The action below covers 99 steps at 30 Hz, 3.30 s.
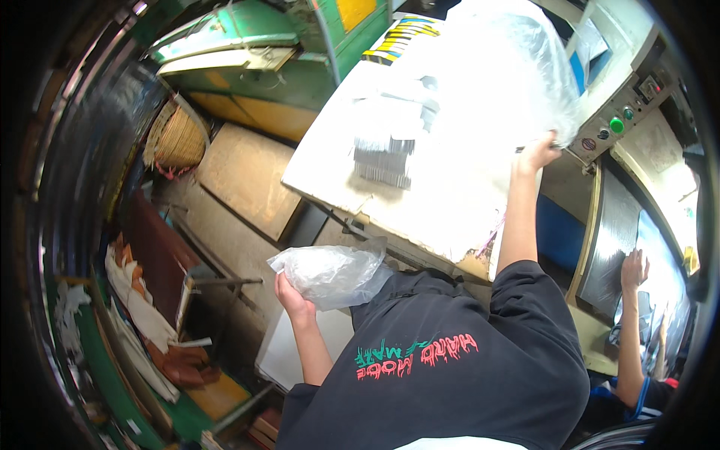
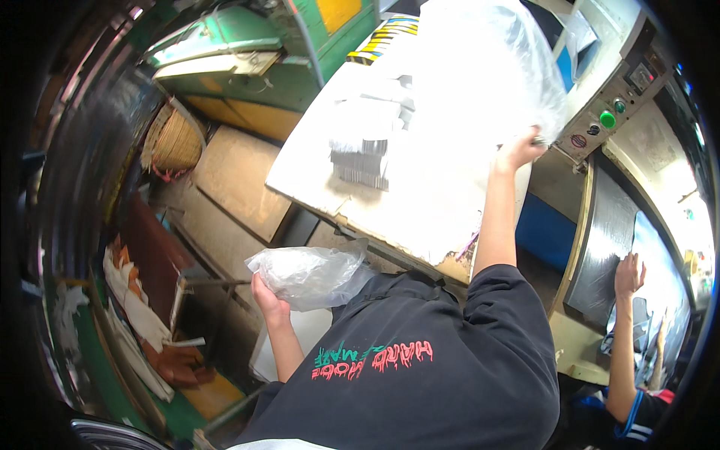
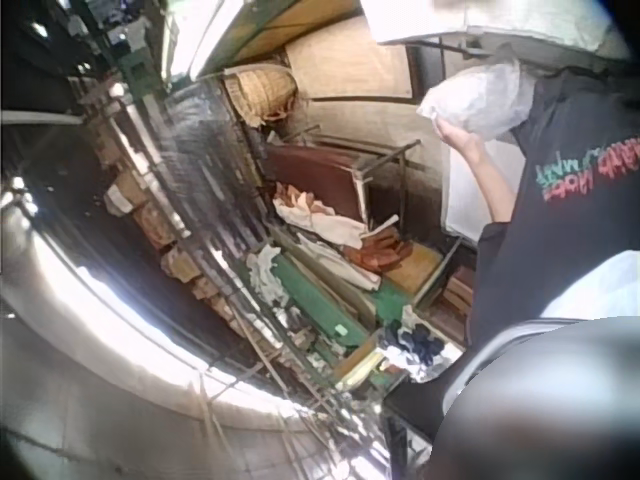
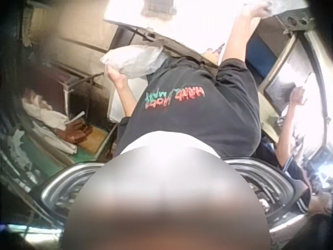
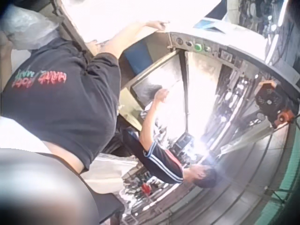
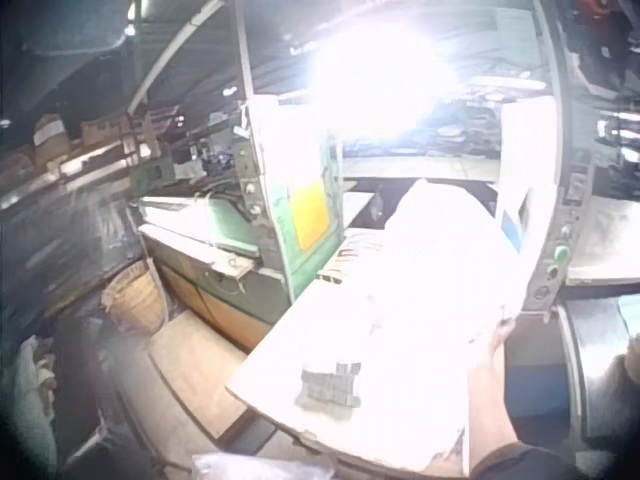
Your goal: The person picks up plastic bags containing white components, walks to a workstation, and places them on a table. They then open a bag, remove a stack of components, and place them into another plastic bag, tying it closed.
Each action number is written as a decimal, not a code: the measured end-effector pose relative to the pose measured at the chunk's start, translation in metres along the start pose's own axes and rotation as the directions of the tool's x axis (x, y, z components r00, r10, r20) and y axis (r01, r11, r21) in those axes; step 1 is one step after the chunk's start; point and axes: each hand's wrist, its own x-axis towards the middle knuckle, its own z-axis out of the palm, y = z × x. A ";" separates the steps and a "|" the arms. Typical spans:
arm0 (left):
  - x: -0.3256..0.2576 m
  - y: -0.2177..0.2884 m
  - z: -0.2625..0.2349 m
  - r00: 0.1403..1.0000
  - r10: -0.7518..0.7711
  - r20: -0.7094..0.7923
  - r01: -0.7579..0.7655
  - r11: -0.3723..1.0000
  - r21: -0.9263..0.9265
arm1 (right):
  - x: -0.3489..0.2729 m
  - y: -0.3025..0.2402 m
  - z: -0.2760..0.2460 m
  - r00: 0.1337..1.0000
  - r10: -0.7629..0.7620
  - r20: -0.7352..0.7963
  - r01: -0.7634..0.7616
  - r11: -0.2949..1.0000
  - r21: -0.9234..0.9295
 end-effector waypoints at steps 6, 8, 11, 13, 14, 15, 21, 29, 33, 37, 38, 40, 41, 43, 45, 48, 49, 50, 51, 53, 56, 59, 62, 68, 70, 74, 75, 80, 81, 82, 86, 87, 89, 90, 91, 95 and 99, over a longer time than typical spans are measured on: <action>0.107 0.047 0.063 0.999 -0.025 0.037 0.027 0.998 -0.063 | -0.014 0.086 -0.036 0.883 0.469 0.002 -0.443 0.837 -0.322; 0.143 0.073 0.085 0.997 0.003 0.083 0.002 0.998 -0.060 | -0.023 0.079 -0.045 0.843 0.538 -0.009 -0.520 0.811 -0.269; 0.184 0.124 0.122 0.992 0.049 0.118 -0.046 0.998 -0.032 | -0.036 0.049 -0.058 0.788 0.611 -0.074 -0.606 0.748 -0.272; 0.200 0.160 0.150 0.968 0.195 0.157 -0.211 0.973 0.090 | -0.044 0.022 -0.069 0.742 0.660 -0.117 -0.650 0.665 -0.368; 0.206 0.176 0.165 0.948 0.219 0.230 -0.229 0.973 0.016 | -0.050 0.009 -0.074 0.722 0.685 -0.103 -0.676 0.664 -0.320; 0.211 0.189 0.180 0.937 0.252 0.240 -0.243 0.968 -0.065 | -0.058 -0.002 -0.077 0.752 0.644 -0.136 -0.649 0.690 -0.321; 0.219 0.186 0.277 0.229 0.755 0.615 -0.930 0.356 -0.091 | -0.122 -0.056 -0.065 0.767 0.637 -0.075 -0.636 0.739 -0.223; 0.102 0.123 0.328 -0.734 0.066 0.676 -0.656 0.189 -0.731 | -0.183 -0.126 0.025 0.233 0.295 0.926 0.091 0.942 -0.323; 0.140 0.131 0.321 -0.490 -0.140 0.860 -0.740 0.589 -0.326 | -0.180 -0.116 0.019 0.690 0.143 0.710 0.094 0.954 -0.284; 0.205 0.129 0.292 -0.059 0.341 0.938 -0.773 0.579 -0.260 | -0.128 -0.100 -0.018 0.845 -0.380 0.376 0.535 0.590 -0.605; 0.218 0.124 0.276 0.207 0.283 0.937 -0.707 0.705 -0.056 | -0.110 -0.095 -0.027 0.837 -0.453 0.307 0.535 0.556 -0.636; 0.248 0.109 0.257 0.487 0.183 0.854 -0.653 0.725 0.217 | -0.082 -0.076 -0.044 0.967 -0.115 -0.229 0.077 0.983 -0.166; 0.262 0.099 0.246 0.523 0.154 0.838 -0.619 0.745 0.249 | -0.073 -0.065 -0.051 0.947 -0.203 -0.250 0.042 0.847 -0.530; 0.287 0.075 0.223 0.563 -0.098 0.821 -0.650 0.560 0.513 | -0.068 -0.043 -0.062 0.996 -0.086 -0.035 0.012 0.492 -0.871; 0.301 0.054 0.200 0.561 -0.307 0.769 -0.654 0.405 0.639 | -0.076 -0.026 -0.065 0.951 0.269 0.152 0.052 0.345 -0.937; 0.312 0.042 0.176 0.440 -0.581 0.685 -0.677 0.287 0.678 | -0.099 -0.025 -0.055 0.904 0.421 0.071 -0.061 0.292 -0.955; 0.316 0.044 0.170 0.462 -0.608 0.645 -0.689 0.212 0.693 | -0.108 -0.032 -0.050 0.896 0.442 0.024 -0.107 0.269 -0.957; 0.319 0.048 0.167 0.448 -0.647 0.618 -0.692 0.188 0.697 | -0.117 -0.041 -0.044 0.930 0.350 0.112 0.005 0.293 -0.956; 0.323 0.053 0.164 0.470 -0.675 0.569 -0.678 0.137 0.722 | -0.125 -0.052 -0.038 0.948 0.297 0.118 0.006 0.353 -0.936; 0.330 0.064 0.163 0.512 -0.523 0.682 -0.715 0.181 0.675 | -0.142 -0.070 -0.027 0.972 0.175 0.155 0.050 0.491 -0.870; 0.341 0.079 0.171 0.510 -0.244 0.825 -0.771 0.296 0.565 | -0.165 -0.062 -0.019 0.908 0.251 0.335 0.202 0.438 -0.876; 0.348 0.093 0.186 0.583 -0.158 0.797 -0.689 0.425 0.588 | -0.192 -0.007 -0.022 0.756 0.535 0.376 0.116 0.456 -0.882; 0.346 0.105 0.199 0.639 -0.015 0.769 -0.642 0.541 0.544 | -0.211 0.032 -0.029 0.701 0.486 0.522 0.583 0.030 -0.812; 0.325 0.140 0.198 0.645 0.126 0.754 -0.403 0.894 0.195 | -0.201 -0.050 0.025 0.758 0.359 0.544 0.223 0.641 -0.734; 0.320 0.154 0.195 0.572 0.185 0.799 -0.566 0.794 0.220 | -0.203 -0.086 0.065 0.742 0.299 0.601 0.154 0.795 -0.586; 0.311 0.172 0.196 0.566 0.399 0.721 -0.690 0.708 0.151 | -0.208 -0.100 0.155 0.388 0.067 0.919 0.527 0.802 -0.281; 0.309 0.176 0.197 0.569 0.479 0.668 -0.721 0.682 0.125 | -0.207 -0.090 0.179 0.268 0.026 0.963 0.627 0.755 -0.195; 0.304 0.188 0.191 0.434 0.557 0.709 -0.874 0.452 0.180 | -0.219 0.023 0.288 -0.132 0.219 0.967 0.914 0.404 0.033; 0.303 0.189 0.187 0.381 0.523 0.763 -0.915 0.333 0.229 | -0.222 0.051 0.303 -0.161 0.369 0.915 0.959 0.277 0.057; 0.304 0.190 0.182 0.316 0.521 0.793 -0.947 0.226 0.228 | -0.223 0.078 0.316 -0.211 0.473 0.856 0.976 0.145 0.160; 0.313 0.184 0.168 0.565 0.483 0.669 -0.824 0.380 0.421 | -0.223 0.164 0.336 -0.338 0.726 0.599 0.826 -0.077 0.559; 0.316 0.181 0.165 0.655 0.445 0.611 -0.748 0.493 0.443 | -0.223 0.180 0.337 -0.338 0.771 0.540 0.787 -0.083 0.611; 0.322 0.178 0.159 0.811 0.295 0.506 -0.523 0.753 0.399 | -0.223 0.201 0.339 -0.411 0.755 0.512 0.781 0.003 0.624; 0.324 0.177 0.156 0.811 0.267 0.520 -0.492 0.792 0.361 | -0.221 0.207 0.340 -0.444 0.739 0.506 0.791 0.058 0.609; 0.326 0.178 0.153 0.808 0.277 0.521 -0.498 0.793 0.350 | -0.218 0.210 0.341 -0.459 0.723 0.516 0.805 0.094 0.585; 0.334 0.183 0.145 0.840 0.212 0.500 -0.339 0.924 0.177 | -0.207 0.192 0.350 -0.544 0.597 0.590 0.834 0.308 0.457; 0.337 0.182 0.160 0.934 0.146 0.327 -0.205 0.967 0.153 | -0.212 0.139 0.357 -0.496 0.283 0.821 0.765 0.589 0.259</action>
